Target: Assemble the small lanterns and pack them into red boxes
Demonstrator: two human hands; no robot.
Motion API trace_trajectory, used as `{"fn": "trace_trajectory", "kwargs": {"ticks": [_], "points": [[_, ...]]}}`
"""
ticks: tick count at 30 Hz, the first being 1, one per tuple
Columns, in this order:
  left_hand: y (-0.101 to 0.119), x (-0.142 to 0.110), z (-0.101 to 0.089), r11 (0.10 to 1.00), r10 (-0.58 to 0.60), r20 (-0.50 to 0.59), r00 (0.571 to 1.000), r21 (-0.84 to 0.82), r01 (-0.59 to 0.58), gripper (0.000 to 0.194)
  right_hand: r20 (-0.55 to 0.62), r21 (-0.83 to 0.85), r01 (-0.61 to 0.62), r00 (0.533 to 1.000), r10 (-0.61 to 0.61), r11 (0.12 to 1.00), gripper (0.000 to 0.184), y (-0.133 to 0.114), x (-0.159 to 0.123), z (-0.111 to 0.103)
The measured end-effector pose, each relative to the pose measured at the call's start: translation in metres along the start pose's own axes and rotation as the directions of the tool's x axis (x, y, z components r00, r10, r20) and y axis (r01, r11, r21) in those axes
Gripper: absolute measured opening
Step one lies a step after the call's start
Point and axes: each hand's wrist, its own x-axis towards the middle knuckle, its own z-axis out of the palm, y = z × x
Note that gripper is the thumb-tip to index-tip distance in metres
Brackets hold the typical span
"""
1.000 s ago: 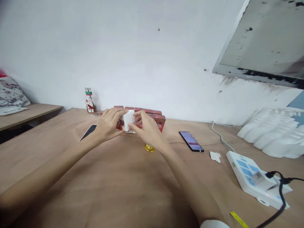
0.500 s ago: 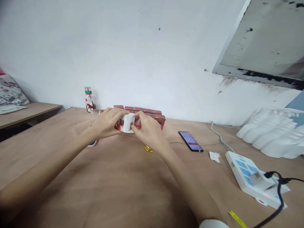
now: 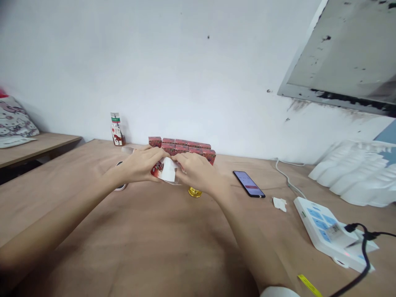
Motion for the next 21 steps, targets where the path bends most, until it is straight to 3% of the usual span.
{"fn": "trace_trajectory", "kwargs": {"ticks": [6, 12, 16, 21], "points": [[0.005, -0.001, -0.003, 0.992, -0.057, 0.051, 0.997, 0.113, 0.051, 0.058, 0.108, 0.246, 0.034, 0.992, -0.062, 0.969, 0.027, -0.002, -0.001, -0.011], [0.0, 0.0, -0.011, 0.975, -0.164, 0.141, 0.976, 0.175, 0.138, 0.048, 0.164, 0.359, 0.014, 0.983, -0.078, 0.933, 0.032, -0.007, -0.003, -0.013], [-0.028, -0.005, -0.017, 0.951, -0.228, 0.164, 0.96, 0.249, 0.183, 0.042, 0.248, 0.158, -0.105, 0.967, 0.063, 0.982, 0.033, -0.001, -0.005, -0.015], [-0.092, -0.034, -0.01, 0.851, -0.428, 0.1, 0.898, 0.378, 0.363, 0.044, 0.428, -0.022, -0.227, 0.878, 0.215, 0.974, 0.031, 0.011, -0.011, -0.017]]}}
